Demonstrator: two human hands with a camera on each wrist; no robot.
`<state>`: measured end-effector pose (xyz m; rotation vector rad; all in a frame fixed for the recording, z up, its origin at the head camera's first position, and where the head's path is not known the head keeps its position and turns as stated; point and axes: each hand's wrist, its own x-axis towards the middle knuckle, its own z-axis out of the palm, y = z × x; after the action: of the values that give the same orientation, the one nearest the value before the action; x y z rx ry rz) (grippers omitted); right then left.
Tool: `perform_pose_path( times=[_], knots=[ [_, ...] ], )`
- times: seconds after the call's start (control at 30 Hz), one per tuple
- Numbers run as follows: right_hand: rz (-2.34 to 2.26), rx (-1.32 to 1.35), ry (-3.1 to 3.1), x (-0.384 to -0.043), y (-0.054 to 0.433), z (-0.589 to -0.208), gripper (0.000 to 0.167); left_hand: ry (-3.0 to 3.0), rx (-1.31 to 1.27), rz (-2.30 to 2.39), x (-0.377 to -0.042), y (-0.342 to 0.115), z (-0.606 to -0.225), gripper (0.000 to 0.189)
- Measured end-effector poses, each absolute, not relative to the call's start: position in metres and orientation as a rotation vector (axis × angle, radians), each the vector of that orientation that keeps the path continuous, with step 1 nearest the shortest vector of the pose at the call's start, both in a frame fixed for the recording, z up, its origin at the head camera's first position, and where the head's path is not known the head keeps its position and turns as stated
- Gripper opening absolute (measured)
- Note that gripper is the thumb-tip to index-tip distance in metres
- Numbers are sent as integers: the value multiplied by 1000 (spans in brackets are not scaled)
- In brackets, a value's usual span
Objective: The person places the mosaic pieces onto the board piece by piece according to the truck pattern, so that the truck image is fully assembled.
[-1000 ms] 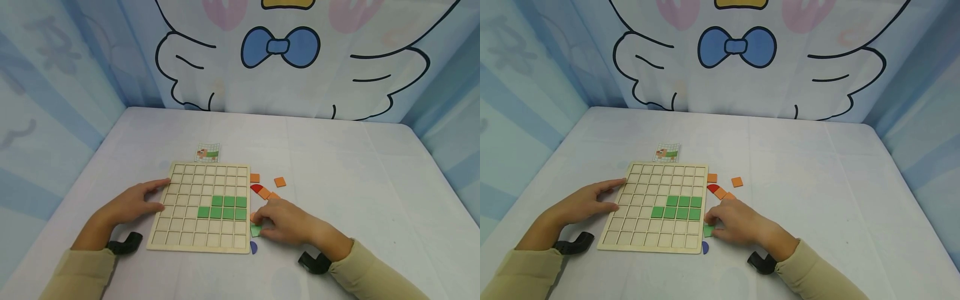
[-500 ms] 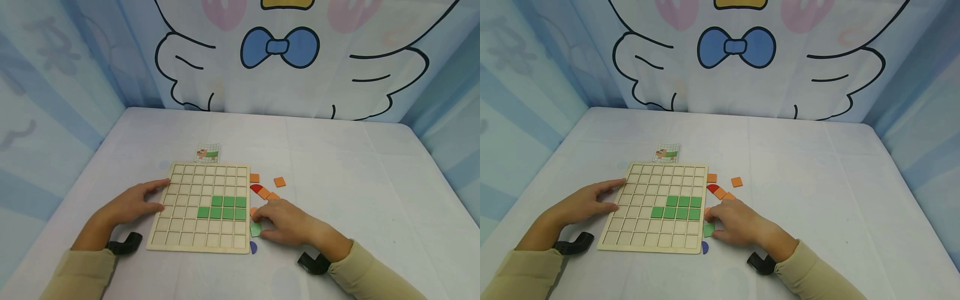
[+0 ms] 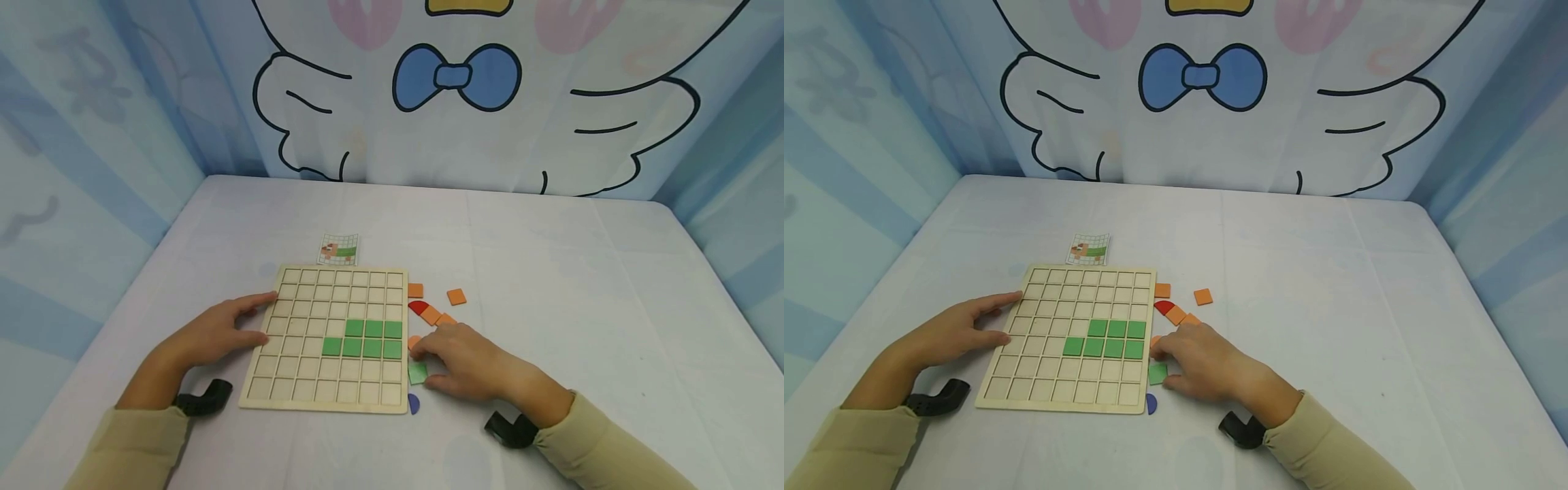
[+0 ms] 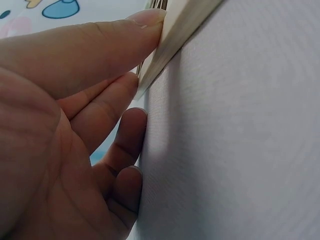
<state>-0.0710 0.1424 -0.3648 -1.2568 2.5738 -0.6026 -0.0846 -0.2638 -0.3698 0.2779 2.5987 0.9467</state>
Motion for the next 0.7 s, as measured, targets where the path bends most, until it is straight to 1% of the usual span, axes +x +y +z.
perform_pose_path(
  times=[0.2,0.43,0.7],
  knots=[
    [-605,-1223,2583,-72,142,-365,32,2599,282,952,-85,-264,-370,76],
    [-592,-1242,2600,-74,142,-363,38,2596,268,953,-84,-263,-368,76],
    [-579,-1245,2616,-75,141,-363,36,2601,270,944,-84,-263,-369,76]
  ],
)
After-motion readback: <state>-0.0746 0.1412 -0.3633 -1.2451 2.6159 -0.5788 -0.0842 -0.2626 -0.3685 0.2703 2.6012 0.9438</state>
